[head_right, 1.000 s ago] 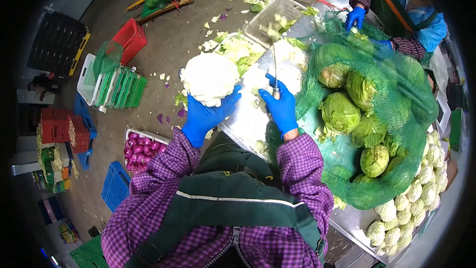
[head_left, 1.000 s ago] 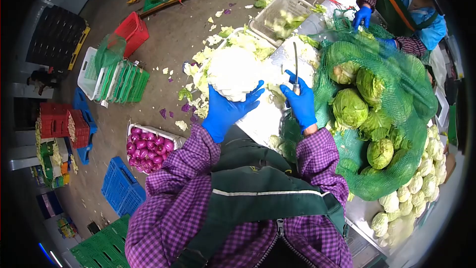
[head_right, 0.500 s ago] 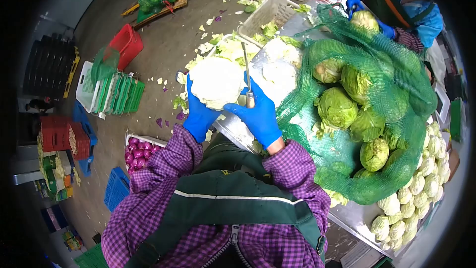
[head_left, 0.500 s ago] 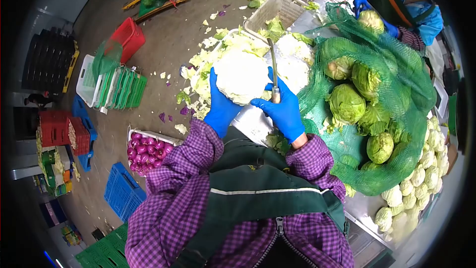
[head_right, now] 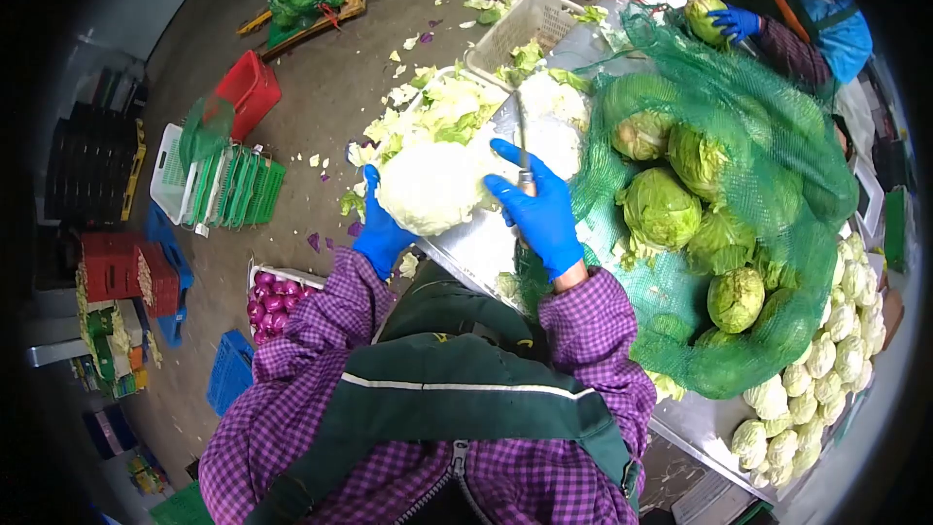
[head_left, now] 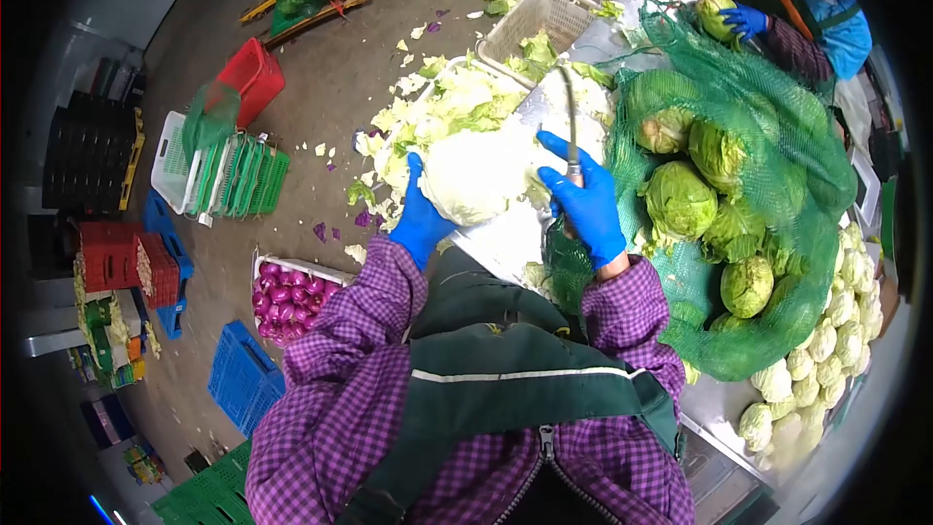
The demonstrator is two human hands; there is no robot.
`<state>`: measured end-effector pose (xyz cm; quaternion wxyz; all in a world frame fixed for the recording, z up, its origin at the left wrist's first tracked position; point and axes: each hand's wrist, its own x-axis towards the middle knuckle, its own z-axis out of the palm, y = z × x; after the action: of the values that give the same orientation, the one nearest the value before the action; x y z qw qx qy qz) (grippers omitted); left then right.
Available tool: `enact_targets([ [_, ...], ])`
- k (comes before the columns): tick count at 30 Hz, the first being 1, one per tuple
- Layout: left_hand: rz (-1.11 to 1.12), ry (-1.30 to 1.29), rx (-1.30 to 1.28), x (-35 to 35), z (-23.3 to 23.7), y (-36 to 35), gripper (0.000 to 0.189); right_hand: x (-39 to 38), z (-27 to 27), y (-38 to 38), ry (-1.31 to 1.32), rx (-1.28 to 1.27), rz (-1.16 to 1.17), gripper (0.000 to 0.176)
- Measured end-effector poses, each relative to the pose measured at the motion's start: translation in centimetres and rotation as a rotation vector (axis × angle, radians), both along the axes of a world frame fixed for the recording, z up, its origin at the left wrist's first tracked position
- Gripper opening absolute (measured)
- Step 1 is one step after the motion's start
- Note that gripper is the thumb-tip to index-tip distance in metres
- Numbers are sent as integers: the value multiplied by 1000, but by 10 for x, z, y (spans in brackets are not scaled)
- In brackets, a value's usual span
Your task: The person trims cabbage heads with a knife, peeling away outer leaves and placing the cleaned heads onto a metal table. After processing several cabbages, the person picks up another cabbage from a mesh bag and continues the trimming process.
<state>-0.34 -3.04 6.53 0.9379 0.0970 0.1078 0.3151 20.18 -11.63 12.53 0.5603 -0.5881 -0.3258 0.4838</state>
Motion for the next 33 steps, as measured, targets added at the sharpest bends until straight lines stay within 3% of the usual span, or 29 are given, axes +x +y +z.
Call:
enact_targets([
  [1, 27, 116, -39, 2, -10, 0, 79, 5, -3, 0, -12, -94, 157, 56],
  [2, 53, 233, -82, 5, -15, -1, 79, 5, -11, 4, -8, -97, 143, 56],
  [4, -7, 299, -99, 6, -12, -3, 76, -3, -32, 15, -566, 372, 141, 62],
  [5, -39, 355, -66, 6, -14, -1, 75, -4, -12, 15, -378, 274, 267, 54],
  [6, -69, 410, -31, 5, -16, 1, 73, -2, -14, 14, -375, 271, 268, 54],
  [8, -55, 307, -105, 5, -21, 7, 72, 5, -22, 14, 71, 189, 291, 39],
  [9, -55, 242, -115, 5, -20, 8, 72, 4, -26, 13, -34, 219, 200, 24],
  [14, -33, 154, -140, 10, 3, 10, 72, 29, -30, -6, -5, -83, 60, 15],
  [17, -80, 107, -62, 6, -9, 13, 72, 33, -56, -15, -75, -125, -4, 13],
  [19, -72, 129, -102, 9, -9, 10, 72, 32, -79, -17, -308, -24, -49, 10],
  [21, -51, 187, -145, 11, -10, 7, 72, 31, -93, -18, -362, -54, -43, 9],
  [24, -38, 300, 4, 16, -12, -5, 71, 23, -100, -20, -451, -69, -27, 11],
  [26, -59, 271, 46, 16, -9, -2, 71, 18, -86, -20, -169, -158, -90, 18],
  [27, -81, 198, -12, 14, -7, 4, 70, 21, -71, -20, 15, -215, -42, 30],
  [28, -124, 102, -96, 11, -6, 10, 70, 22, -62, -18, 159, -118, -39, 39],
  [31, -137, 13, -110, 3, -20, 5, 70, 10, -35, -5, 210, 94, -19, 43],
  [32, -104, 72, -113, 5, -16, -2, 70, 5, -31, -5, 119, 91, 88, 42],
  [33, -19, 459, -61, 15, -3, -10, 81, 3, -29, -3, 26, 94, 195, 40],
])
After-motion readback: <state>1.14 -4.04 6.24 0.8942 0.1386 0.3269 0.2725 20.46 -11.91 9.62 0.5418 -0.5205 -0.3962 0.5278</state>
